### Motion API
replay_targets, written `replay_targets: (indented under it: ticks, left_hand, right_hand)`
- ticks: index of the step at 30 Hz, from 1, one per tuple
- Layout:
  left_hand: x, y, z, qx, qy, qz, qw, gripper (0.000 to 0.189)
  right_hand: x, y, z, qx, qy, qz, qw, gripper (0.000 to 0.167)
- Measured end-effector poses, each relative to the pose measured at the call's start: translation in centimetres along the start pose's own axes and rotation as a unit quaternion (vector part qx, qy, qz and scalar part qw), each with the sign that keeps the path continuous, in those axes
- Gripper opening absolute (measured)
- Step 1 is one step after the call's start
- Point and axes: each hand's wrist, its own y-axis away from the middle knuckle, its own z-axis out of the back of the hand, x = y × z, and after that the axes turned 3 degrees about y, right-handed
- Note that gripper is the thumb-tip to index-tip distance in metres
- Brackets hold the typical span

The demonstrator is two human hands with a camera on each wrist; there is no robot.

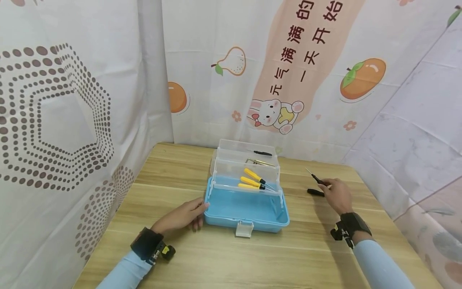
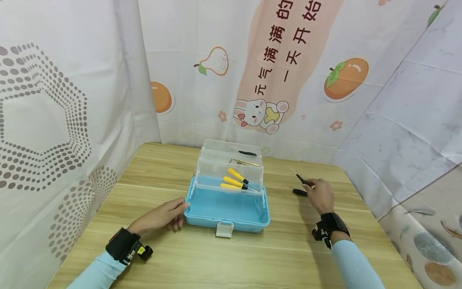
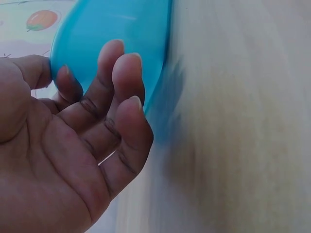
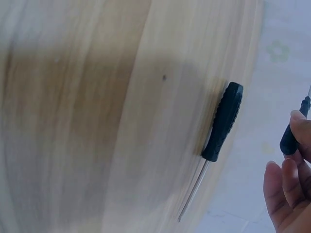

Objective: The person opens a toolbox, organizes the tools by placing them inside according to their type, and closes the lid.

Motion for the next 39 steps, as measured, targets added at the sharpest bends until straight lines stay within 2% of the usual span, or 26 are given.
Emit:
replay_targets:
  ticks: [7,17,39]
  left_hand:
    - [-0.2,0.1,-0.1,0.000,-0.002,0.001,1.0000,0.040]
    - [-0.4,0.2,-0.2,-0.002,0.005,0.000,1.0000,0.038]
    - [-0.1,0.2,-0.2,-0.003,0.000,-0.002,1.0000,0.040]
  right_hand:
    - [1.0,-0.4,0.2,-0.001,0.003,-0.001,1.0000,0.022]
    - [1.3,-0.6,0.4,-0.006,0.003,0.008,0.9999,0.021]
    - [2.4,-1.1,0.4,-0.008,-0.011,0.005,0.9999,0.026]
